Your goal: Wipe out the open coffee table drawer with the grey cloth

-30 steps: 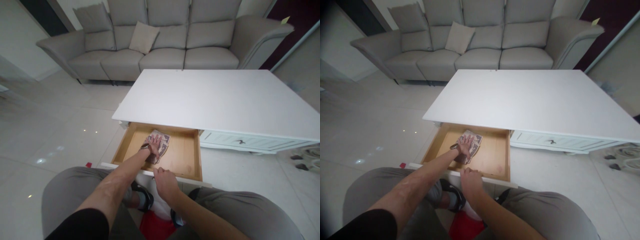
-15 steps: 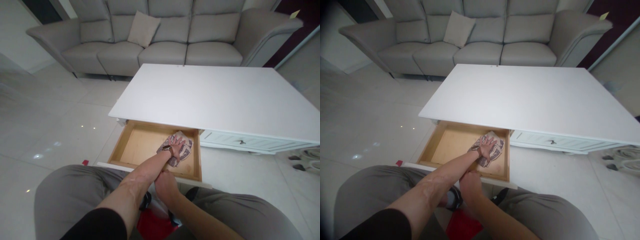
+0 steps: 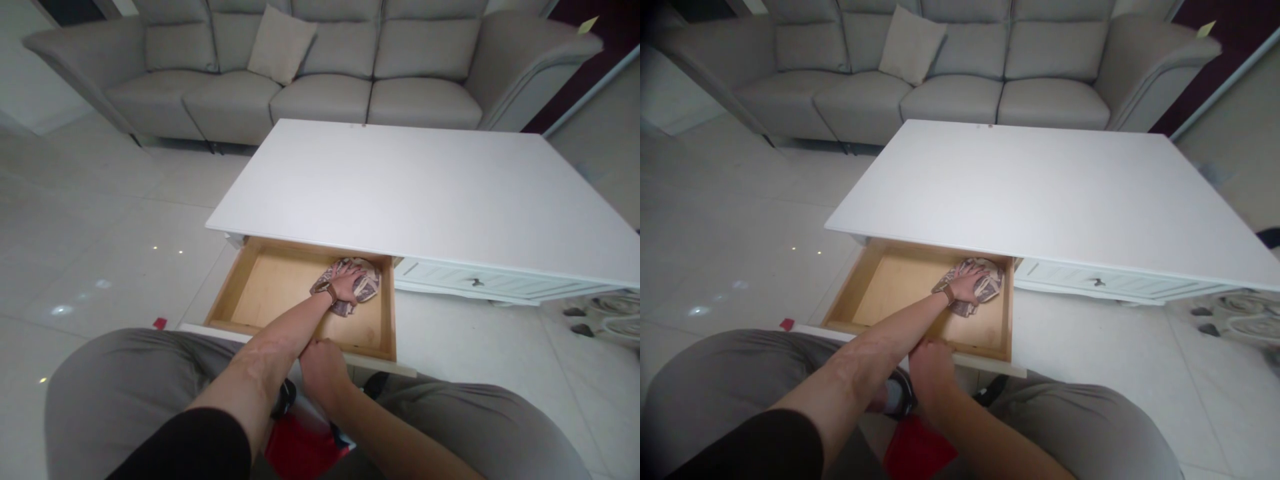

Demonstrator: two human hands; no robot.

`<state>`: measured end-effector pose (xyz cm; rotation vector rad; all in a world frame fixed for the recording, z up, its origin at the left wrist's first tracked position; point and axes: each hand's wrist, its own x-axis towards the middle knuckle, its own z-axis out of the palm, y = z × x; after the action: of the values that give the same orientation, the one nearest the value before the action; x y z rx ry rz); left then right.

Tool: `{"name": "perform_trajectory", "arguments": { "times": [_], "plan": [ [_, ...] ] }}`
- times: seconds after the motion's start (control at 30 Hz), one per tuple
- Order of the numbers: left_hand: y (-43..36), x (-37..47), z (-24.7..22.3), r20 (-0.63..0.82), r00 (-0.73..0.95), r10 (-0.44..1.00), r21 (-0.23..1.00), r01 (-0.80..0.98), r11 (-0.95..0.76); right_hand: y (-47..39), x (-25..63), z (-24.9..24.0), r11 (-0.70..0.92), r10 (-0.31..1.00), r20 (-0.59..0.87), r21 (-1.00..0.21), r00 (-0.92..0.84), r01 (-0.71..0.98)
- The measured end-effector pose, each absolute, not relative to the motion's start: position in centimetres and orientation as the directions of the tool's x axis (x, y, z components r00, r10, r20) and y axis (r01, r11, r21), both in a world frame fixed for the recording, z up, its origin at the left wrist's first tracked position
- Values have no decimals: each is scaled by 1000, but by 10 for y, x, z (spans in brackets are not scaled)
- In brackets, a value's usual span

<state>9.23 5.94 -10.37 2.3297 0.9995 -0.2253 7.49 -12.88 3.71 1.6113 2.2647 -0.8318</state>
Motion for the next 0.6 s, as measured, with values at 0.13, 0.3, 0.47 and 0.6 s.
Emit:
{"name": "perform_trajectory", "arguments": {
  "times": [0.13, 0.3, 0.47, 0.6],
  "plan": [
    [82, 36, -95, -408, 658, 633, 409, 751, -518, -129, 76, 43, 238, 811, -468, -284, -351, 929],
    [104, -70, -87, -448, 437, 780, 245, 899, -363, -131, 77, 40, 222, 816, -462, -304, -347, 926],
    [105, -148, -90, -343, 151, 927, 122, 986, -115, -132, 77, 37, 247, 815, -451, -297, -363, 923],
    [94, -136, -94, -403, 91, 911, 35, 996, -84, -133, 76, 39, 235, 818, -459, -283, -347, 930]
  ]
}}
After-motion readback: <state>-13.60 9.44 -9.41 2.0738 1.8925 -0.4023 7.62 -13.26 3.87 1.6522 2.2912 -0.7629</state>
